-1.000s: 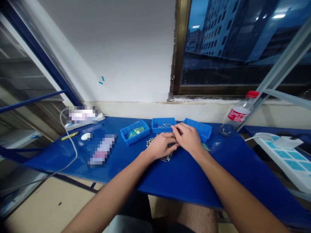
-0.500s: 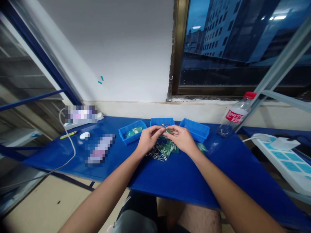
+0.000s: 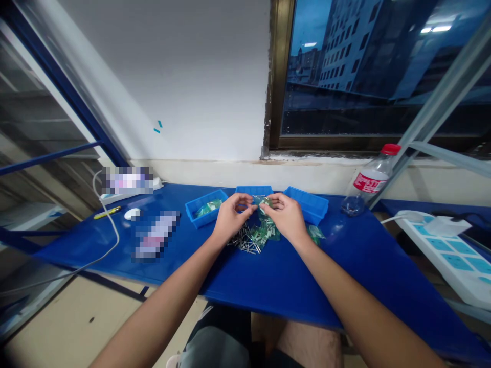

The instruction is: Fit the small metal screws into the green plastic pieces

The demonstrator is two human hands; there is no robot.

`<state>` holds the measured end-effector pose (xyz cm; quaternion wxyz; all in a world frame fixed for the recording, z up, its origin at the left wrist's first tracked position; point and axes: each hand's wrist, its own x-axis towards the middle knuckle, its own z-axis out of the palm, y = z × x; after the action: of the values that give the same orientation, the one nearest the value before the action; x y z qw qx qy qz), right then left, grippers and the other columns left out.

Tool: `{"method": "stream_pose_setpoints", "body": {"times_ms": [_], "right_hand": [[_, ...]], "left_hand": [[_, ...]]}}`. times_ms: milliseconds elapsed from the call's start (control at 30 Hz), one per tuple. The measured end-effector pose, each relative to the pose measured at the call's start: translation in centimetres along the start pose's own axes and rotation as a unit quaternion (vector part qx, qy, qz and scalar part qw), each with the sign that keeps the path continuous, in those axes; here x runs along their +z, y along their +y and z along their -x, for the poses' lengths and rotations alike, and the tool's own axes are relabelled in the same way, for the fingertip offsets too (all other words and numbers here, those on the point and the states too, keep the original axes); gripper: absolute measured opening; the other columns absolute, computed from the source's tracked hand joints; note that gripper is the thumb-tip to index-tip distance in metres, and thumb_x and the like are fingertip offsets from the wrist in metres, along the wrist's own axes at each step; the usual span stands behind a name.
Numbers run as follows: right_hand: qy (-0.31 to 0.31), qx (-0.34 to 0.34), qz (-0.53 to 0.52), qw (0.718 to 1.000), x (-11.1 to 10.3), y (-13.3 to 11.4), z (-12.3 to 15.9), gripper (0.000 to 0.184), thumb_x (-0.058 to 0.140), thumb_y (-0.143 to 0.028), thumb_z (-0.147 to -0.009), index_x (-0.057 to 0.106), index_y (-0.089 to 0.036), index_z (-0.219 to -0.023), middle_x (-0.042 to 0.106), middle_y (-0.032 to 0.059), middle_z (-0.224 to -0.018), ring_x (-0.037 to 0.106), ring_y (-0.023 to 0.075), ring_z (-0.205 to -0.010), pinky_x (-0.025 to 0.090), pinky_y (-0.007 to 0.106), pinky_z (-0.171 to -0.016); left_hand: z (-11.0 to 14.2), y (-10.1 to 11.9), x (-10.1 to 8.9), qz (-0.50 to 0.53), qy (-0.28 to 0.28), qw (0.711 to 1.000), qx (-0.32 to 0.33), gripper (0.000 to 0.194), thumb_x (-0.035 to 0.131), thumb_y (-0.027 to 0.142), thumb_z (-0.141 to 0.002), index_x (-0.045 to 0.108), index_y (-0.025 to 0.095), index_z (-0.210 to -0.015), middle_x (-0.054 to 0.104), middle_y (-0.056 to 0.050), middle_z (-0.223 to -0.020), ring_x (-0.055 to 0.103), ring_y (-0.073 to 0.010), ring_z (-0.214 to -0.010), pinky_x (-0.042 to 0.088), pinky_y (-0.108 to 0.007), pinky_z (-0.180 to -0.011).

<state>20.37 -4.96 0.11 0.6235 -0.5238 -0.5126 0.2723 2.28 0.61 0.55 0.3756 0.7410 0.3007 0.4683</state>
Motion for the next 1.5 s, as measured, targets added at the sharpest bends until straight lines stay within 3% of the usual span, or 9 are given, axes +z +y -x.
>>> {"method": "stream_pose_setpoints", "body": {"times_ms": [167,300,467,700,967,1133,1267,1400,1500], "right_hand": [[-0.031,-0.047,0.031,0.998,0.4,0.0,0.6,0.031,0.079,-0.032,-0.078,0.070,-0.021,-0.105,0.076,0.0098,-0.106,0.075,0.0257,-0.097,0.065,0.041,-0.088],[-0.107,-0.034,-0.021,0.993,0.7,-0.2,0.9,0.043,0.081,-0.032,-0.080,0.068,-0.025,-0.120,0.072,0.0106,-0.129,0.074,0.0269,-0.112,0.060,0.046,-0.104],[-0.137,-0.014,-0.070,0.988,0.5,-0.2,0.8,0.040,0.083,-0.037,-0.081,0.069,-0.024,-0.116,0.075,0.0106,-0.126,0.072,0.0279,-0.118,0.056,0.050,-0.111],[-0.030,-0.069,0.034,0.997,-0.1,-0.1,0.1,0.041,0.079,-0.045,-0.085,0.071,-0.022,-0.118,0.076,0.0122,-0.119,0.073,0.0265,-0.106,0.065,0.041,-0.087],[-0.082,0.002,-0.031,0.996,-0.1,1.3,-0.4,0.046,0.088,-0.047,-0.072,0.068,-0.020,-0.102,0.075,0.0068,-0.090,0.074,0.0229,-0.085,0.064,0.039,-0.079],[-0.021,-0.037,0.032,0.999,-0.1,1.0,-0.3,0.034,0.083,-0.044,-0.076,0.064,-0.020,-0.091,0.072,0.0064,-0.088,0.071,0.0206,-0.079,0.060,0.031,-0.069],[0.017,-0.095,0.098,0.990,0.1,0.4,0.3,0.021,0.073,-0.037,-0.085,0.067,-0.020,-0.095,0.072,0.0066,-0.093,0.070,0.0197,-0.077,0.060,0.031,-0.068],[-0.042,-0.177,0.149,0.972,0.3,-0.3,0.8,0.011,0.068,-0.026,-0.085,0.070,-0.022,-0.096,0.072,0.0060,-0.101,0.070,0.0200,-0.084,0.062,0.035,-0.079],[-0.114,-0.179,0.143,0.967,0.2,-0.4,0.7,0.019,0.068,-0.023,-0.087,0.073,-0.023,-0.105,0.072,0.0063,-0.112,0.071,0.0200,-0.090,0.062,0.037,-0.086]], "left_hand": [[0.7,0.8,0.0,0.018,-0.061,0.998,0.004,0.035,0.074,0.042,-0.093,0.075,0.017,-0.117,0.078,-0.013,-0.115,0.077,-0.0243,-0.101,0.064,-0.039,-0.092],[0.5,0.1,-0.4,0.064,-0.043,0.996,-0.033,0.044,0.079,0.037,-0.089,0.072,0.015,-0.126,0.077,-0.015,-0.121,0.076,-0.0276,-0.110,0.062,-0.044,-0.101],[0.0,-1.2,-0.7,0.098,-0.040,0.992,-0.069,0.044,0.080,0.028,-0.086,0.071,0.014,-0.126,0.076,-0.015,-0.127,0.075,-0.0281,-0.114,0.059,-0.045,-0.106],[0.0,-1.5,-0.6,0.091,-0.010,0.992,-0.088,0.035,0.079,0.025,-0.085,0.071,0.012,-0.117,0.079,-0.014,-0.115,0.078,-0.0268,-0.101,0.063,-0.043,-0.095],[0.1,-0.5,-0.6,0.117,-0.058,0.990,-0.052,0.050,0.080,0.021,-0.085,0.063,0.013,-0.131,0.078,-0.013,-0.109,0.076,-0.0215,-0.099,0.062,-0.037,-0.093],[0.4,0.1,-0.5,-0.069,-0.003,0.998,0.004,0.032,0.077,0.036,-0.090,0.072,0.015,-0.114,0.077,-0.014,-0.111,0.076,-0.0235,-0.092,0.064,-0.038,-0.085],[0.8,1.2,-0.4,-0.003,-0.037,0.998,-0.044,0.051,0.074,0.046,-0.092,0.068,0.014,-0.131,0.079,-0.013,-0.112,0.078,-0.0274,-0.101,0.064,-0.041,-0.094],[0.8,1.2,-0.4,0.098,-0.079,0.989,-0.074,0.077,0.081,0.046,-0.086,0.054,0.013,-0.150,0.074,-0.015,-0.129,0.072,-0.0318,-0.120,0.058,-0.046,-0.107],[0.4,0.3,-0.5,0.108,-0.075,0.989,-0.067,0.071,0.082,0.043,-0.085,0.058,0.015,-0.146,0.067,-0.016,-0.142,0.064,-0.0339,-0.132,0.053,-0.048,-0.114]]}}
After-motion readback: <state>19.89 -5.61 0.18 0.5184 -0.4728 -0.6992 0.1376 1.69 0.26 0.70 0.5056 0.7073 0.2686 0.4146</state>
